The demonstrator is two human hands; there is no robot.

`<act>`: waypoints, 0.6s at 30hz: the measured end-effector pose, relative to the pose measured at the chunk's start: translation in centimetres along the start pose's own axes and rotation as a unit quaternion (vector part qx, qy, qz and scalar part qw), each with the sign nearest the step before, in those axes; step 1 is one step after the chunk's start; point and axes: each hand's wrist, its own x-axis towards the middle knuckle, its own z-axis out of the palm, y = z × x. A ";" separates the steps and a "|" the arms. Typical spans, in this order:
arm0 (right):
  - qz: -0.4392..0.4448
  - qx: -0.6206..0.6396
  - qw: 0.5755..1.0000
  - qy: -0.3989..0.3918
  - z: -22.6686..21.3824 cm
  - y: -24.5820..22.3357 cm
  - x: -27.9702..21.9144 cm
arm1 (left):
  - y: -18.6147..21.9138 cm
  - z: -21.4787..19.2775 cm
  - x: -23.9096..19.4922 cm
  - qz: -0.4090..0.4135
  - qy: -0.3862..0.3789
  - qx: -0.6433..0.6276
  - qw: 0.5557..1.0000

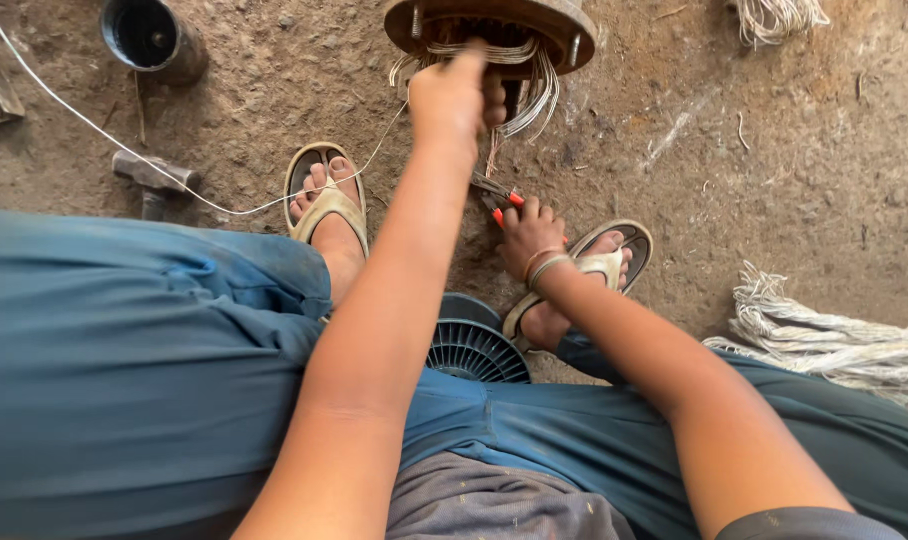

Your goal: The person sits on the ground and uses pliers to cut multiple white wires protruding from a cylindrical metal object. The person repeatedly pulls, positions, and cuts the wires one by one.

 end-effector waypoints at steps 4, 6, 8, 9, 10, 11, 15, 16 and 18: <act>-0.021 0.017 1.000 -0.004 0.9 1.5 1.4 | -0.4 -1.4 2.1 -0.043 -0.040 -0.152 0.987; -0.012 0.015 1.000 -0.024 0.8 1.4 1.7 | -1.4 -1.4 2.7 -0.051 -0.059 -0.214 0.974; 0.009 0.013 0.999 -0.049 0.3 1.0 1.7 | -2.6 -1.3 3.0 -0.030 -0.076 -0.242 0.967; 0.025 0.035 0.997 -0.069 -0.1 0.8 1.7 | -3.0 -1.2 3.1 -0.019 -0.085 -0.256 0.963; 0.043 0.057 0.994 -0.089 -0.5 0.7 1.7 | -3.5 -1.3 3.2 0.004 -0.093 -0.256 0.962; 0.060 0.079 0.989 -0.109 -0.8 0.6 1.6 | -4.0 -1.3 3.2 0.027 -0.101 -0.256 0.961; 0.060 0.100 0.985 -0.131 -1.5 1.6 1.7 | -5.1 -1.6 3.7 0.061 -0.127 -0.275 0.951; 0.064 0.115 0.981 -0.144 -1.3 1.9 1.8 | -5.3 -2.0 3.7 0.061 -0.135 -0.272 0.951; 0.053 0.152 0.978 -0.134 -0.6 2.6 2.3 | -5.6 -2.5 3.5 0.063 -0.153 -0.267 0.949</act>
